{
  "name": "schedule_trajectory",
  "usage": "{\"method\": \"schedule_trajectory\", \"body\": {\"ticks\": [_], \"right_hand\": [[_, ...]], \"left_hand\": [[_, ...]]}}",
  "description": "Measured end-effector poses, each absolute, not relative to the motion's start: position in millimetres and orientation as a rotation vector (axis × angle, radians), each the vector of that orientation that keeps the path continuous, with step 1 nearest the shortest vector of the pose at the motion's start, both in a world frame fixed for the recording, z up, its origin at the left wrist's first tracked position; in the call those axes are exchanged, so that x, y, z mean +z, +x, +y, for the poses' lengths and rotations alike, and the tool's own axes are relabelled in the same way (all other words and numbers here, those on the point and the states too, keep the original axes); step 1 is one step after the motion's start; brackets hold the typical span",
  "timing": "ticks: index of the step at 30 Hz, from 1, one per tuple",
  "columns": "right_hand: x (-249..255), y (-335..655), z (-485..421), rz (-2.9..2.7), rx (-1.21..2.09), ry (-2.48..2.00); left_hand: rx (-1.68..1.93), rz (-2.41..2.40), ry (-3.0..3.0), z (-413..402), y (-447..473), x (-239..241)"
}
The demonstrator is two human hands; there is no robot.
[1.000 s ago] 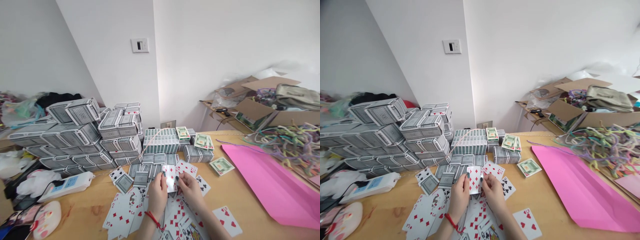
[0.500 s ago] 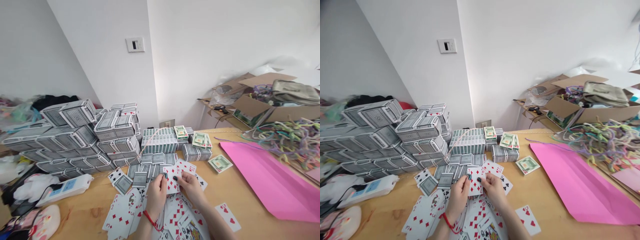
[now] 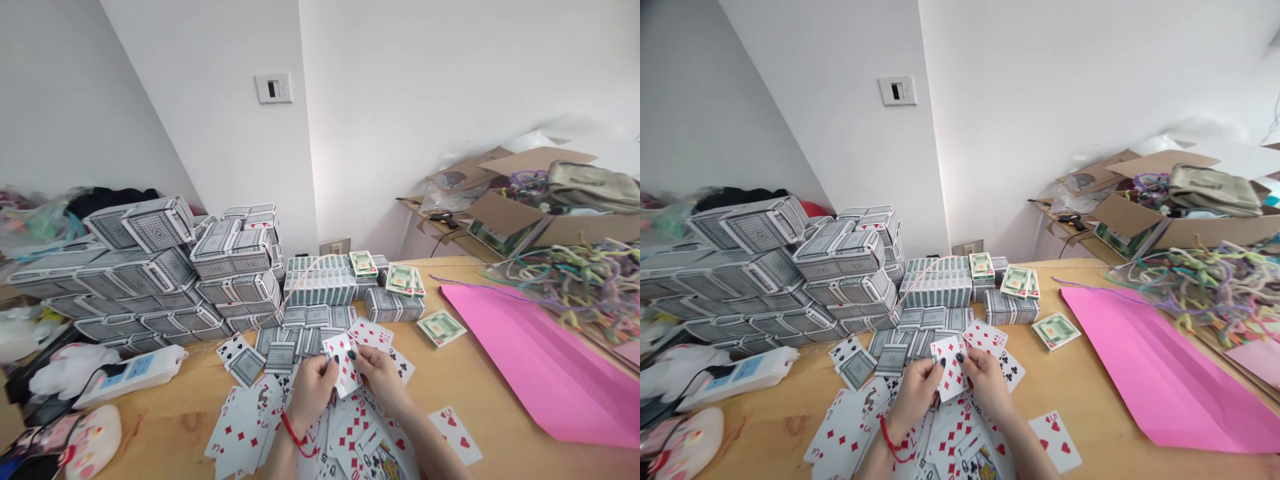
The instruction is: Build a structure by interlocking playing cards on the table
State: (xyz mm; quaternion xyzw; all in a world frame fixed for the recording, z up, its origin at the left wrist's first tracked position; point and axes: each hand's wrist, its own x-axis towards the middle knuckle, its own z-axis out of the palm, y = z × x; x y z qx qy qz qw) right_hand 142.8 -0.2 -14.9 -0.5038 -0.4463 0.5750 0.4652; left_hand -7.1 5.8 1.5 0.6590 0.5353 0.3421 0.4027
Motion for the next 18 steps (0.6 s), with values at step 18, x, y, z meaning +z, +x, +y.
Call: {"method": "schedule_trajectory", "body": {"ticks": [18], "right_hand": [[5, 144, -4, -1.347, 1.231, -1.262]], "left_hand": [[0.876, 1.457, 1.985, 2, -8, 5]]}}
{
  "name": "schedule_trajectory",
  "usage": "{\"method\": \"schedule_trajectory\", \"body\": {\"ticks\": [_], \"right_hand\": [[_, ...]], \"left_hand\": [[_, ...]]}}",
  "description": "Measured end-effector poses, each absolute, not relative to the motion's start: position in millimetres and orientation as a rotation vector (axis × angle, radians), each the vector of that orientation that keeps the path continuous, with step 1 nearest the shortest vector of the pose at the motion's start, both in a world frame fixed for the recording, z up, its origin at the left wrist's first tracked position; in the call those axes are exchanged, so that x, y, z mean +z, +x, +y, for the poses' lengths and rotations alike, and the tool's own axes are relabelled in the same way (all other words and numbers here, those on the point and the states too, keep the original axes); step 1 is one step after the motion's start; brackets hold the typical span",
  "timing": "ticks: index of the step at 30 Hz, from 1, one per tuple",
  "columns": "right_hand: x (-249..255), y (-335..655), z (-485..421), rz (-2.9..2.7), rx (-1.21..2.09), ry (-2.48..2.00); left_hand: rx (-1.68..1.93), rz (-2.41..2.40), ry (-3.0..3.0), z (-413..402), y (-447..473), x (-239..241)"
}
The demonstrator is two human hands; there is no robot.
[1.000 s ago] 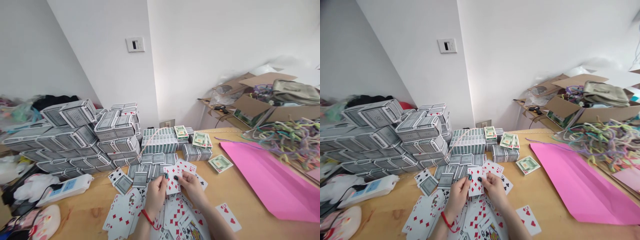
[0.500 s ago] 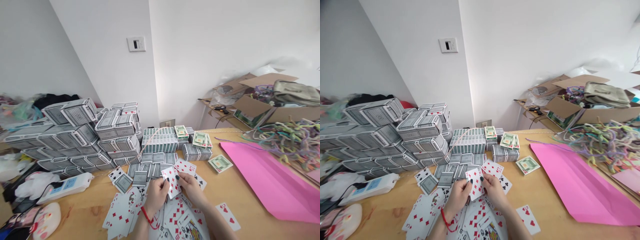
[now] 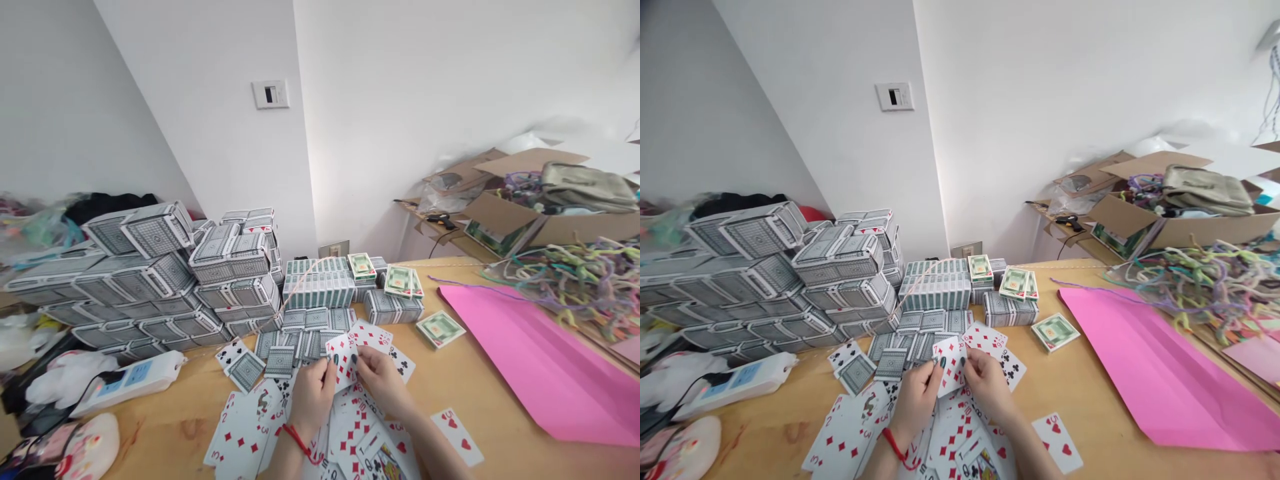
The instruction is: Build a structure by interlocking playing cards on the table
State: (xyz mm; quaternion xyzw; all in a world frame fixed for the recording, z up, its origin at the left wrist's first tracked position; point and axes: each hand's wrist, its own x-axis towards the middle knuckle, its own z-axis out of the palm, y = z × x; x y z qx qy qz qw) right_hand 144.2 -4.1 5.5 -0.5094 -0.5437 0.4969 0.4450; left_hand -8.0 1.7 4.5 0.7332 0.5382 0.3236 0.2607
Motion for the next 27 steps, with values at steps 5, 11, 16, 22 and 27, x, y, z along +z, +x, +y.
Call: {"method": "schedule_trajectory", "body": {"ticks": [5, 11, 16, 22, 27], "right_hand": [[-3, 141, -4, -1.449, 0.944, -1.436], [-8, 134, -10, -1.503, 0.710, -1.555], [-9, 131, -12, -1.426, 0.639, -1.552], [-4, 144, -3, -0.908, 1.581, -1.057], [-2, 155, -5, -0.573, 1.906, -0.768]], "left_hand": [[0.958, 1.526, 2.080, 0, -1, 4], [1.114, 1.545, 1.953, -9, 9, -3], [1.126, 1.589, 1.781, -12, 11, -6], [1.030, 1.520, 1.722, -1, 0, 4], [0.994, 1.364, 1.636, 3, -9, 9]]}}
